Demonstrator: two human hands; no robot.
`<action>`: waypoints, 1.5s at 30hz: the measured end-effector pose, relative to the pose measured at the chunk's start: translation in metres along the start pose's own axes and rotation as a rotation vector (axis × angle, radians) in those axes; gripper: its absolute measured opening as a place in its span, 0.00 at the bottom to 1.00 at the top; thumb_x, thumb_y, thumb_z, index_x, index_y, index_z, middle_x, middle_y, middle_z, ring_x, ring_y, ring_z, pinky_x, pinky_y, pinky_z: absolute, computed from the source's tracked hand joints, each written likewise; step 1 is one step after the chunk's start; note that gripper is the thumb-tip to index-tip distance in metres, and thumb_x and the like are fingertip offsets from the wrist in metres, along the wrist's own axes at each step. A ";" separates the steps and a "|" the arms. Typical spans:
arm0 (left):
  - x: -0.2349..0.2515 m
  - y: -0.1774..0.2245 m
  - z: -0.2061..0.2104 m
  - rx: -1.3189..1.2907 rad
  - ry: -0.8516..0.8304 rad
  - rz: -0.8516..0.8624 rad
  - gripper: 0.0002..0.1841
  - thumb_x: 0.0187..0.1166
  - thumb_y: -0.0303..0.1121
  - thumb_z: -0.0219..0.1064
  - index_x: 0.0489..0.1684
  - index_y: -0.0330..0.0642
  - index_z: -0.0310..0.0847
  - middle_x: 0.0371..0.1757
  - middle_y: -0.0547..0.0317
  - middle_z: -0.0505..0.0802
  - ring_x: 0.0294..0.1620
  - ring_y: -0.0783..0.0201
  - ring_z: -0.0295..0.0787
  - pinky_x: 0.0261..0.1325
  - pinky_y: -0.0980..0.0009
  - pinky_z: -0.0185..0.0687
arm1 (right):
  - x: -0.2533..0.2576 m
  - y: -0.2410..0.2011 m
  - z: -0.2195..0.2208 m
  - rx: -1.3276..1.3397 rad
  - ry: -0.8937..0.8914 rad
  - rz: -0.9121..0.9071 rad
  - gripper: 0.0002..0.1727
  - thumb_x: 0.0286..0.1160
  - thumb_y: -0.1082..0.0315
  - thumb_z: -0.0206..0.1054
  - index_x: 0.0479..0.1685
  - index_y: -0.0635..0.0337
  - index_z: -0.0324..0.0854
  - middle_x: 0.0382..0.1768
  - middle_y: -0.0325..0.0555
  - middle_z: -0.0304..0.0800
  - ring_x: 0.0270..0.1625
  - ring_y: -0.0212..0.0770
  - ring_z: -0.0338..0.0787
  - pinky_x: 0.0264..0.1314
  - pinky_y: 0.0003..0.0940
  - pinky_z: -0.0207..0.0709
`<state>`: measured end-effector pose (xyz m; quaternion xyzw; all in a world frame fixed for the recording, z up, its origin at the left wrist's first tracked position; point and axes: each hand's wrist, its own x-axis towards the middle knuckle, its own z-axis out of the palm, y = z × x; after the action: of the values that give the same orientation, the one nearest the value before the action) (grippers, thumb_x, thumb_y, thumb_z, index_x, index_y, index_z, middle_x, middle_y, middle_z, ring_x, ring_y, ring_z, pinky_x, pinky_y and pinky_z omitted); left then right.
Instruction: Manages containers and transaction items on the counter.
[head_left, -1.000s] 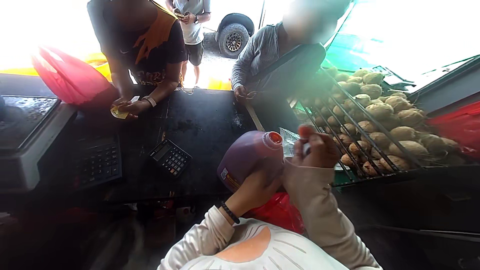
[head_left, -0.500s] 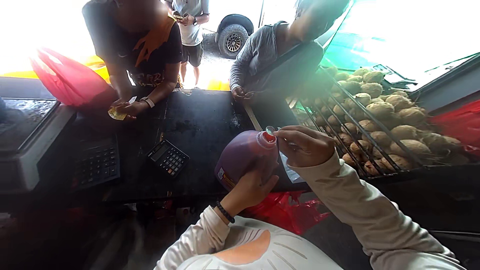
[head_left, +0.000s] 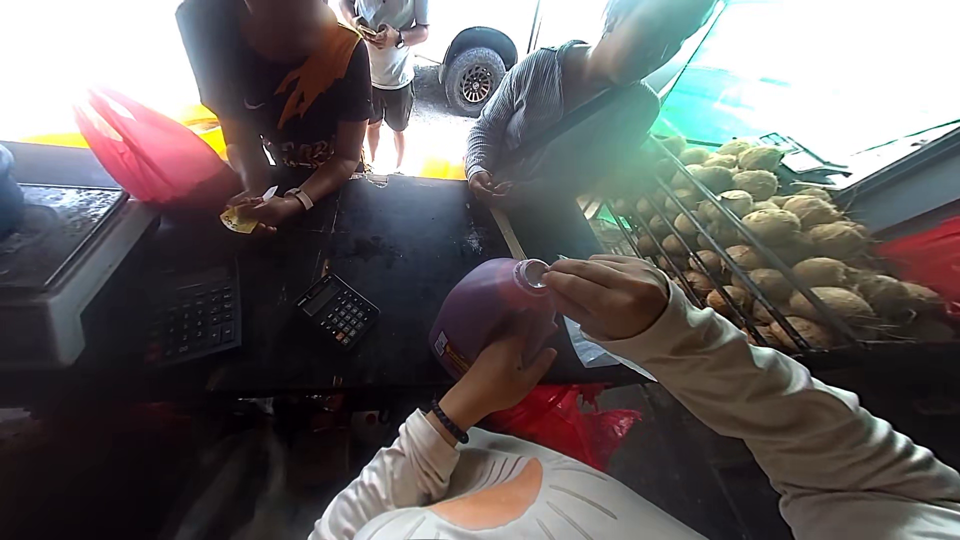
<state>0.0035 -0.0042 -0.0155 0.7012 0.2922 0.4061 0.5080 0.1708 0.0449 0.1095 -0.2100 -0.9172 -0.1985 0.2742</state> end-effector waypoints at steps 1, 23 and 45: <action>0.000 -0.001 0.000 -0.005 0.002 0.006 0.29 0.88 0.37 0.60 0.83 0.27 0.64 0.72 0.43 0.86 0.76 0.63 0.81 0.82 0.66 0.73 | 0.000 0.002 -0.001 0.009 -0.009 -0.012 0.12 0.80 0.70 0.61 0.35 0.64 0.89 0.35 0.53 0.95 0.26 0.44 0.89 0.26 0.34 0.80; 0.001 -0.001 -0.001 -0.006 -0.015 -0.006 0.30 0.88 0.38 0.60 0.85 0.27 0.62 0.75 0.42 0.84 0.78 0.61 0.79 0.83 0.66 0.70 | 0.009 0.016 -0.027 0.142 -0.302 -0.206 0.12 0.82 0.75 0.56 0.40 0.62 0.88 0.47 0.52 0.95 0.37 0.47 0.95 0.34 0.39 0.87; -0.023 -0.006 -0.029 0.084 0.383 0.269 0.17 0.88 0.40 0.62 0.46 0.30 0.85 0.27 0.62 0.92 0.25 0.76 0.88 0.33 0.77 0.88 | -0.103 -0.029 0.062 1.237 0.229 1.544 0.10 0.78 0.71 0.56 0.41 0.64 0.84 0.21 0.32 0.87 0.15 0.21 0.76 0.17 0.17 0.70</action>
<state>-0.0331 -0.0078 -0.0226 0.6644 0.3039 0.5832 0.3552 0.2089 0.0217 -0.0062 -0.5489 -0.4391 0.5283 0.4762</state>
